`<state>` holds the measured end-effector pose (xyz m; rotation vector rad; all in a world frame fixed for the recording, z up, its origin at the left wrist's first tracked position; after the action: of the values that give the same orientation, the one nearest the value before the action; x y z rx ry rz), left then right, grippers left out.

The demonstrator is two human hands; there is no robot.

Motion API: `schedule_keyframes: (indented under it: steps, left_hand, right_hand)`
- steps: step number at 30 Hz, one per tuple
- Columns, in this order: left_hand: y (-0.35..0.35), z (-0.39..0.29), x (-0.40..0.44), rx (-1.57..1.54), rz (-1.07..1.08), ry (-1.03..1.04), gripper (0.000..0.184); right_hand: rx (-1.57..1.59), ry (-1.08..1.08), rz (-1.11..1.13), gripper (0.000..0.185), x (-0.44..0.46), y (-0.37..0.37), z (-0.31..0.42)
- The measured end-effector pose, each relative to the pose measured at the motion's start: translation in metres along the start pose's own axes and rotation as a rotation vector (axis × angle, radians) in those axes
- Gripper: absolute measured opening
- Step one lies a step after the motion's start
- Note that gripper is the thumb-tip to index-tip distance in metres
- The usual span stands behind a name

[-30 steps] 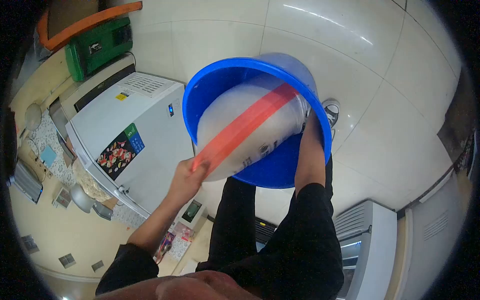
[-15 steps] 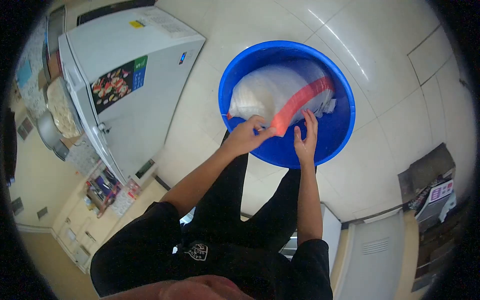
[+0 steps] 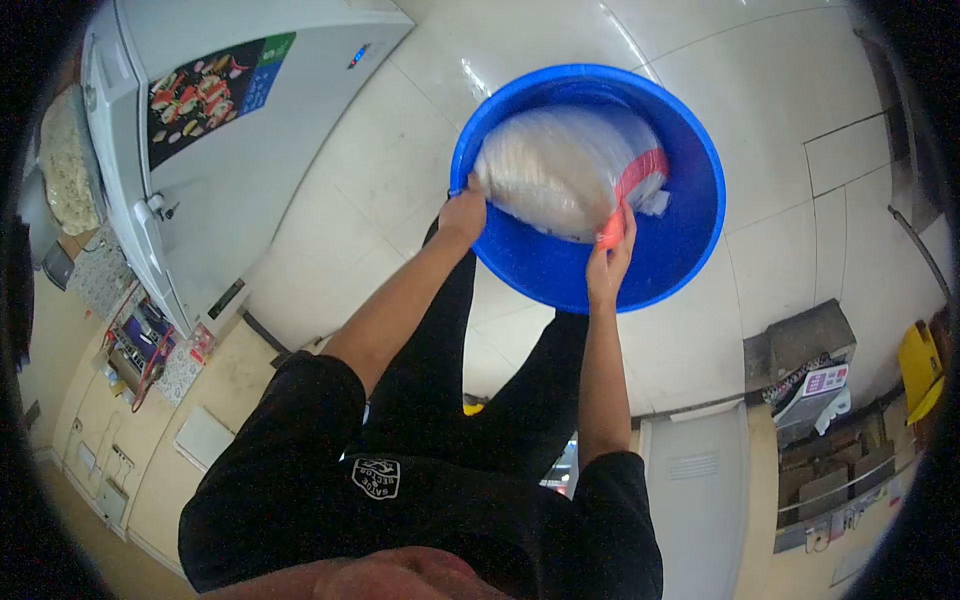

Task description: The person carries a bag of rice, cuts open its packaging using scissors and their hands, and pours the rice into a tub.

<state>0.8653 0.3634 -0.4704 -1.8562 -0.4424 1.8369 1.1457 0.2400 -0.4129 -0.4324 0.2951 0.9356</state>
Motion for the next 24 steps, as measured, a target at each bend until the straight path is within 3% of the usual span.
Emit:
schedule_keyframes:
  steps: [3,8,12,17,24]
  left_hand:
    - [-0.016,-0.012,0.018,0.111,-0.044,0.057,0.029]
    - [-0.017,-0.029,0.022,0.342,0.015,0.163,0.021]
    - [-0.005,-0.031,0.038,0.508,0.030,0.168,0.022]
    - [-0.014,-0.030,0.034,0.466,0.032,0.136,0.026]
    - [-0.038,-0.022,0.003,0.313,0.023,0.124,0.035]
  right_hand:
    - [0.297,0.222,-0.153,0.049,-0.006,0.000,-0.020]
    - [0.839,0.551,-0.499,0.054,-0.007,-0.006,-0.048]
    - [0.819,0.516,-0.421,0.052,-0.013,-0.011,-0.042]
    - [0.678,0.414,-0.298,0.044,0.000,-0.017,-0.049]
    - [0.741,0.465,-0.362,0.038,0.016,-0.002,-0.032]
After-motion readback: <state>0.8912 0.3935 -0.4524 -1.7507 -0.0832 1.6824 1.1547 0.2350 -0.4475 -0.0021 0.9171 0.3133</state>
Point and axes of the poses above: each hand's wrist, its own x-axis towards the middle knuckle, its own y-axis out of the palm, z = x × y, the point moved 9 cm from there along x, towards the middle knuckle, and after that the axes turned 1 degree about y, right-handed, at the moved point
